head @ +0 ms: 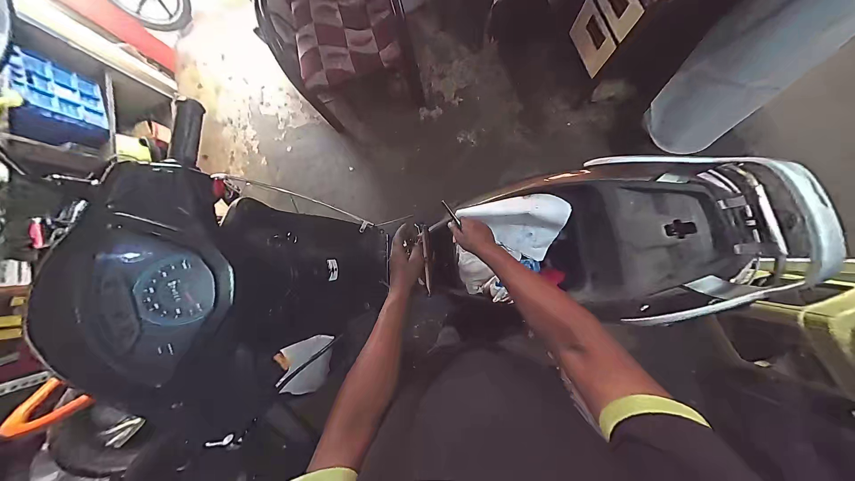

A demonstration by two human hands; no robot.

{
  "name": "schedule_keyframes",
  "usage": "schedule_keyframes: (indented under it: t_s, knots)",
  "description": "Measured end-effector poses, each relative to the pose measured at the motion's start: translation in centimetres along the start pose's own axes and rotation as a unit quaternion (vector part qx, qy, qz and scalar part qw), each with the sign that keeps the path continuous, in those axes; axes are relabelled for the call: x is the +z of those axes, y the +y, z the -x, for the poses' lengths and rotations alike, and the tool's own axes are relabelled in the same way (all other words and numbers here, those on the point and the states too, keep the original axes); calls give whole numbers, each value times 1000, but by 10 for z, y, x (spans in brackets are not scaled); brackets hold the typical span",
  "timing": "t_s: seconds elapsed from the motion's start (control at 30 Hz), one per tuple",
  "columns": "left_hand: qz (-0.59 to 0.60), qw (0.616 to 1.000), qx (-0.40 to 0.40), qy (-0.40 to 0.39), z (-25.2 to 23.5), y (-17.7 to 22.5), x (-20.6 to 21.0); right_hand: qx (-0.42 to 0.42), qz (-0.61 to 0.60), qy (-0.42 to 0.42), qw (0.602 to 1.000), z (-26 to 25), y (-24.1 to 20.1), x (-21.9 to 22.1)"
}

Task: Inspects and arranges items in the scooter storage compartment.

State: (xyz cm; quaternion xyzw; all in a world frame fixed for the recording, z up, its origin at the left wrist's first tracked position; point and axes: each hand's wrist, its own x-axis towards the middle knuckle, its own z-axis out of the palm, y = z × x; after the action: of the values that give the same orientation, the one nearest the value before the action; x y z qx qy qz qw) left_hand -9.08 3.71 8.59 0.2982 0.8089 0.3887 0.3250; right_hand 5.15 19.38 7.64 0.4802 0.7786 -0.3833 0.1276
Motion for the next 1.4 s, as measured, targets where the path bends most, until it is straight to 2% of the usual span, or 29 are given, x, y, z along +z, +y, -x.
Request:
schedule_keyframes:
  t_s: [0.2,0.3,0.43,0.6,0.8,0.87,1.0,1.07,1.17,1.23,1.33,1.4]
  knots:
    - [57,992,-88,70,59,-81,-17,-18,28,-2,999,5,-5,4]
    - [69,985,-137,83,83,-101,-25,-15,22,-10,1000,7,-6,3]
    - [71,982,-151,90,98,-113,-24,5,6,0,1000,9,-6,2]
    - [49,989,-127,64,96,-97,-5,28,-30,31,999,30,-8,16]
    - [12,995,-99,-20,98,-47,33,82,-177,58,979,71,-11,64]
    - [21,996,-81,-33,108,-28,50,43,-159,57,985,78,-6,80]
    - [39,994,-98,-16,142,-1,69,-104,-51,10,993,79,13,98]
    - [40,995,-96,-6,158,-4,70,-112,-47,-23,992,77,13,94]
    - [26,995,-100,-3,173,-10,61,-25,-141,-36,989,68,-2,83]
    - [20,995,-100,1,172,-9,55,57,-239,-13,969,54,-13,67]
    - [-8,998,-64,-9,147,-5,48,139,-361,13,922,23,-20,33]
    - [-66,997,-11,-24,118,3,43,160,-388,10,908,4,-24,22]
